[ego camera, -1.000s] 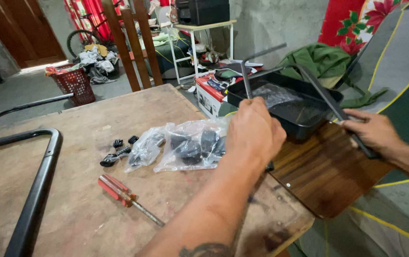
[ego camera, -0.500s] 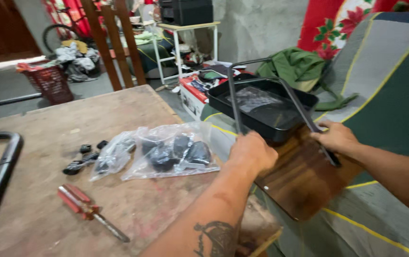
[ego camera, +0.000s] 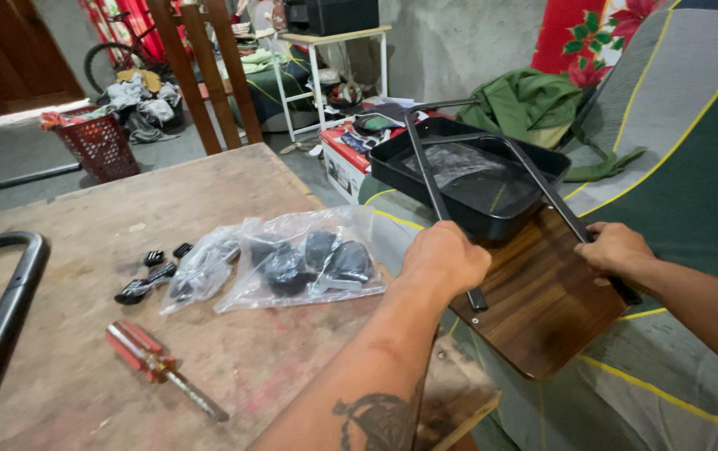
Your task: The person assembles a black metal furniture frame on a wooden work table. They insert a crossbar into the frame, press rubber feet onto the tube ends, drive screws into pre-drilled holes using a red-handled screwdriver, and fit additional tubes and caps onto the frame ends.
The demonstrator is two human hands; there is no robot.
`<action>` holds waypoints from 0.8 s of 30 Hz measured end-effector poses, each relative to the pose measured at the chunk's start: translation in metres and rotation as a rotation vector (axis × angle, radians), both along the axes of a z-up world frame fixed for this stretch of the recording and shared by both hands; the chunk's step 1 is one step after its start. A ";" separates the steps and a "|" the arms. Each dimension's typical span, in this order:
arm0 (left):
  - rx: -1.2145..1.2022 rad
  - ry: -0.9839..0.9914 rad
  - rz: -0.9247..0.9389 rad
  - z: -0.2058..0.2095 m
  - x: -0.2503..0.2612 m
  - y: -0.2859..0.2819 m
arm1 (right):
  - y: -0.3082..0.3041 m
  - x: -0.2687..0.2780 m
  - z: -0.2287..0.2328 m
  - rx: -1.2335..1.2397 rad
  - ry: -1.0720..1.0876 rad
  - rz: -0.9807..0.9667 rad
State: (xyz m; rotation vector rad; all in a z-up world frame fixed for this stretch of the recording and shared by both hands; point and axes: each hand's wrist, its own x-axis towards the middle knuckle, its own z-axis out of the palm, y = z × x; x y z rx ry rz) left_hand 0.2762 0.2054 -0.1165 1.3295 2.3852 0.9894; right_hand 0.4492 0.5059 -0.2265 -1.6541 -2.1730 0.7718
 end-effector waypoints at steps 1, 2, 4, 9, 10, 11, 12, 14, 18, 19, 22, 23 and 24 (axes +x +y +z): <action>-0.006 0.013 -0.007 -0.001 0.000 0.002 | 0.011 0.002 -0.003 0.032 -0.012 -0.021; -0.012 0.026 -0.013 -0.001 0.001 0.004 | 0.024 0.006 -0.006 0.065 -0.024 -0.043; 0.029 0.051 -0.040 -0.006 0.000 0.002 | 0.052 0.011 -0.014 0.211 -0.112 -0.009; 0.101 0.095 -0.051 -0.007 0.005 -0.001 | 0.127 0.018 -0.026 0.252 -0.314 -0.007; 0.105 0.102 -0.048 -0.005 0.005 -0.002 | 0.135 0.017 -0.025 0.265 -0.390 -0.001; 0.107 0.106 -0.048 -0.004 0.006 -0.004 | 0.140 0.017 -0.026 0.275 -0.368 0.046; 0.109 0.111 -0.048 -0.003 0.007 -0.005 | 0.142 0.015 -0.027 0.284 -0.347 0.093; 0.101 0.106 -0.058 0.000 0.008 -0.008 | 0.132 0.018 -0.031 0.284 -0.340 0.118; 0.189 0.037 -0.027 0.006 0.011 -0.014 | 0.073 -0.002 -0.004 0.239 -0.362 -0.035; 0.264 -0.002 0.003 0.008 0.011 -0.015 | 0.055 -0.012 0.009 0.285 -0.279 -0.019; 0.493 -0.021 0.060 0.016 0.012 -0.015 | 0.002 -0.038 0.050 0.443 -0.061 0.051; 0.575 0.044 0.065 0.020 0.011 -0.016 | -0.014 -0.049 0.063 0.499 -0.021 0.090; 0.657 0.109 0.070 0.023 0.010 -0.018 | -0.031 -0.059 0.075 0.556 0.020 0.128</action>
